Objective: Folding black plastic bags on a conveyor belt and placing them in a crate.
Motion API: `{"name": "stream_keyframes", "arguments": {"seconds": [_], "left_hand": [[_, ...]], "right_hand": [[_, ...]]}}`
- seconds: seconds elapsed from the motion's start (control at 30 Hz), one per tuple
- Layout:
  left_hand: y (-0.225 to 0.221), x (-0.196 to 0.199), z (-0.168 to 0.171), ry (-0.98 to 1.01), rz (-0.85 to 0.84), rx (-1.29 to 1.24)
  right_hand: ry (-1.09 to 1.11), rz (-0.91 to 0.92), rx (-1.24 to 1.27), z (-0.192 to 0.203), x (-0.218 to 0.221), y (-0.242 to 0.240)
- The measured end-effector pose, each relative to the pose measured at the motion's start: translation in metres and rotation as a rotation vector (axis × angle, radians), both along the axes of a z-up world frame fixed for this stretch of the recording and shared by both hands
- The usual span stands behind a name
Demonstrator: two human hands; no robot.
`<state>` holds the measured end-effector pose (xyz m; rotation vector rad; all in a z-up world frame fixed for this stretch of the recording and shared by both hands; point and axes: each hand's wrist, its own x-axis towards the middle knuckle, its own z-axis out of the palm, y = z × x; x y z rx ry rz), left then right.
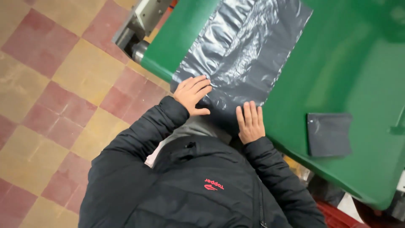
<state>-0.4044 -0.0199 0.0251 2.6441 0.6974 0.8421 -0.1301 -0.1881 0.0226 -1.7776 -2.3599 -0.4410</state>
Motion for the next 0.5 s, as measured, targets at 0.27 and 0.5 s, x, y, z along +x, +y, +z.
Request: {"name": "stream_keyframes", "arguments": {"seconds": [0.27,0.5], "left_hand": [[0.086,-0.006,-0.036,-0.12,-0.212,-0.728],[0.118,0.007,0.035,0.322,-0.381,-1.58]], "right_hand": [[0.164,0.424,0.041,0.042,-0.005,0.051],[1.023,0.057,-0.493,0.061,0.052,0.034]]}}
